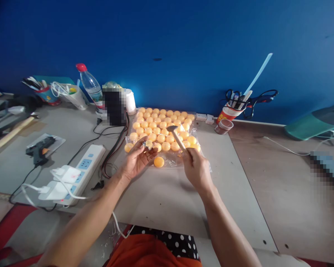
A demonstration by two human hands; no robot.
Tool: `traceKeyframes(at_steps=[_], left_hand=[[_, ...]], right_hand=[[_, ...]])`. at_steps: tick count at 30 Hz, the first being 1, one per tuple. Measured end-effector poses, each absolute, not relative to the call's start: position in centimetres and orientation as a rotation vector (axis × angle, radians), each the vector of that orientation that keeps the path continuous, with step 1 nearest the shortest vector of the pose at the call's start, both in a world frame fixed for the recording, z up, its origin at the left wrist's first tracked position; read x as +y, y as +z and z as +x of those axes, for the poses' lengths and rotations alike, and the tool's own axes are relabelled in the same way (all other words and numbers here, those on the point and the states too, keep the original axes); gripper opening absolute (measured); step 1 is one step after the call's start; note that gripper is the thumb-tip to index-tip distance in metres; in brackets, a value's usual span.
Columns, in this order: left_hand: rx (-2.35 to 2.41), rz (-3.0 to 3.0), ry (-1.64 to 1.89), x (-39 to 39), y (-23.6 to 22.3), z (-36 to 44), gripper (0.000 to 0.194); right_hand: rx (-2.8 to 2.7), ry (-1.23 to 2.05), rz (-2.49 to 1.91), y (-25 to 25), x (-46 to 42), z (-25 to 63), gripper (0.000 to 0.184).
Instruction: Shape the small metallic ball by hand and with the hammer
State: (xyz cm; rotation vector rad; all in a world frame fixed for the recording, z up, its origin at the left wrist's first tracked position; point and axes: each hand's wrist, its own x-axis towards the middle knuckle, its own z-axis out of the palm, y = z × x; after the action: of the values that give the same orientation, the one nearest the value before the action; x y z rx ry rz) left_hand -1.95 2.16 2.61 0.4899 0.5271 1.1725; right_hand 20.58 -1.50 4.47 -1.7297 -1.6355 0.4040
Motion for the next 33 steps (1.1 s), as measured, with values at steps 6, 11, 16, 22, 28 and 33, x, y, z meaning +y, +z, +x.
traceKeyframes(at_steps=[6, 11, 16, 22, 28, 33], left_hand=[[0.545, 0.555, 1.105, 2.1, 2.3, -2.0, 0.04], [0.603, 0.581, 1.102, 2.1, 2.4, -2.0, 0.034], [0.614, 0.631, 1.053, 2.1, 2.4, -2.0, 0.032], [0.683, 0.616, 1.046, 2.1, 2.4, -1.8, 0.037], [0.688, 0.602, 1.065, 2.2, 2.1, -1.6, 0.038], [0.678, 0.607, 1.03, 2.1, 2.0, -1.6, 0.033]], right_hand=[[-1.488, 0.263, -1.802, 2.9, -0.1, 22.0, 0.027], [-1.401, 0.147, -1.951, 2.1, 1.1, 23.7, 0.031], [-1.289, 0.124, -2.122, 1.2, 2.3, 25.8, 0.032], [-1.311, 0.137, -2.189, -0.5, 2.9, 26.9, 0.035], [-1.377, 0.252, -2.275, -0.8, 2.9, 26.7, 0.033], [-1.357, 0.038, -2.036, 0.5, 2.4, 26.1, 0.031]])
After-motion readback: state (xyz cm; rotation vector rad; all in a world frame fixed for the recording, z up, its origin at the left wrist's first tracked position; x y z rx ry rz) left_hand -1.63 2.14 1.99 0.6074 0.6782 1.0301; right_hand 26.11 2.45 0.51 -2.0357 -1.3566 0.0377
